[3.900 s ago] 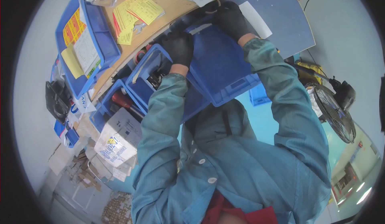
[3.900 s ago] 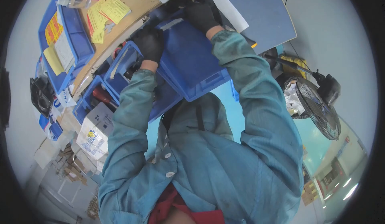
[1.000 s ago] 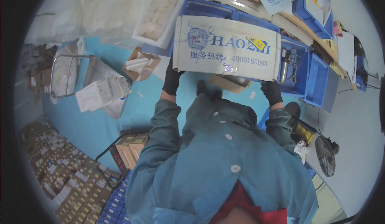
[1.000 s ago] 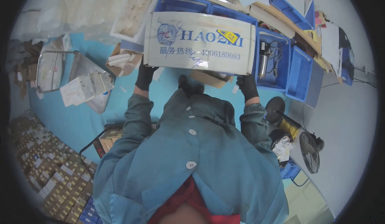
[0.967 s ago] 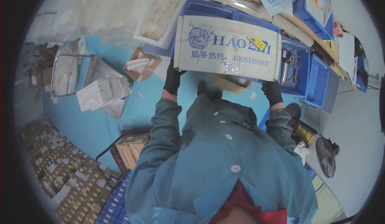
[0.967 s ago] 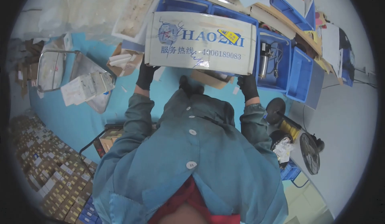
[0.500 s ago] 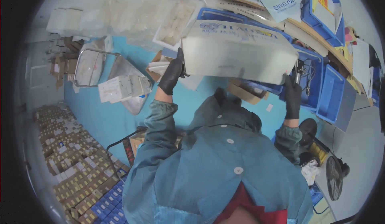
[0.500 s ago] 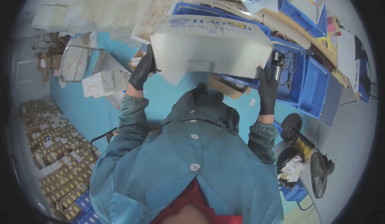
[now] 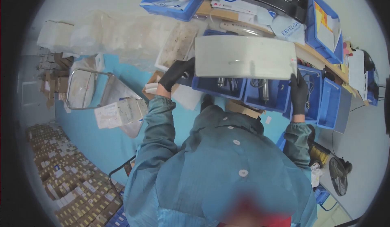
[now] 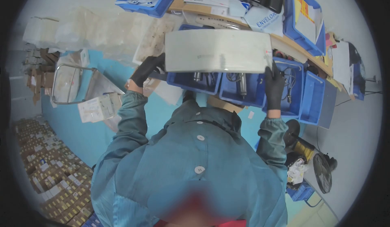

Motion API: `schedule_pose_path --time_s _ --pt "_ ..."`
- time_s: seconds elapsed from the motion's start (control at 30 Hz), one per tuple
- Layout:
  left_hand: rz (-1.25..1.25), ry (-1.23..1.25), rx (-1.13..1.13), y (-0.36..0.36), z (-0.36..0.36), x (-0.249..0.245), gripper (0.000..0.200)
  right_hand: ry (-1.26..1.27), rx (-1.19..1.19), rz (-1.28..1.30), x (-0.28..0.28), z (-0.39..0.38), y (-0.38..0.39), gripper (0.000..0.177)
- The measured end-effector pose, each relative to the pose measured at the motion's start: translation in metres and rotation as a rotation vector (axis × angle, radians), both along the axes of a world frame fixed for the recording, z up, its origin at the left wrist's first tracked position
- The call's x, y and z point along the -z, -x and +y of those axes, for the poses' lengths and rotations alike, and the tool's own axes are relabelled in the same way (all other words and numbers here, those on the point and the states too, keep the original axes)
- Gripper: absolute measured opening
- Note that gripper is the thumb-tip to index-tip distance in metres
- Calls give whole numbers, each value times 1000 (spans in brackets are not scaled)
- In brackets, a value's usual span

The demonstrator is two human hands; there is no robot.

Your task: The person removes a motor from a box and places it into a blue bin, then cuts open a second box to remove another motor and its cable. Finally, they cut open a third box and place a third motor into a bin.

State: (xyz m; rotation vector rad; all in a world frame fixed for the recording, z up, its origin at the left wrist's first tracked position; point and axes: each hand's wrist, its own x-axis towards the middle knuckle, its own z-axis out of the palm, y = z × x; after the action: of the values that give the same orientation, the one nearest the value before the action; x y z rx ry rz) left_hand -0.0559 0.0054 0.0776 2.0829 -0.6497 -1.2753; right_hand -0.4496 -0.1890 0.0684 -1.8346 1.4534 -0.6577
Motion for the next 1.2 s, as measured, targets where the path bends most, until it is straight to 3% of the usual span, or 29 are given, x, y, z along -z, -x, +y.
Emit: schedule_pose_path --time_s 0.03,0.1,0.13,0.2,0.3,0.4,0.5,0.6,0.77,0.8,0.87,1.0,1.1,1.2 --pt "22 101 38 -11 -1 8 55 -63 41 12 -4 3 -3 57" --pt "65 258 94 -31 -11 25 63 -152 108 38 -13 3 -11 56" --pt "101 389 80 -38 -22 37 60 -143 153 39 -16 4 -16 44" --pt "162 584 63 -48 -47 53 57 -129 229 43 -21 6 -24 42" --pt "346 569 150 -57 -71 49 50 -121 271 69 -15 8 -35 29" --pt "295 541 291 -71 -81 60 50 74 362 176 6 11 -24 46" --pt "344 557 337 -85 -81 77 43 156 536 188 -17 30 -58 55" --pt "326 705 332 -88 -76 79 32 215 554 11 -28 59 -94 59" --pt "256 691 267 -90 -74 74 26 174 34 -209 -35 108 -162 50" --pt "259 692 270 -90 -74 73 26 175 38 -206 -37 113 -172 50" --pt "218 642 307 -91 -72 68 30 -21 -116 -358 -44 123 -193 50" --pt "157 578 417 -91 -66 43 46 -365 -193 -384 -68 134 -222 37" --pt "254 591 359 -89 -64 42 42 -420 -275 -493 -67 134 -224 41" --pt "333 620 347 -89 -64 43 38 -424 -311 -561 -66 134 -224 32"
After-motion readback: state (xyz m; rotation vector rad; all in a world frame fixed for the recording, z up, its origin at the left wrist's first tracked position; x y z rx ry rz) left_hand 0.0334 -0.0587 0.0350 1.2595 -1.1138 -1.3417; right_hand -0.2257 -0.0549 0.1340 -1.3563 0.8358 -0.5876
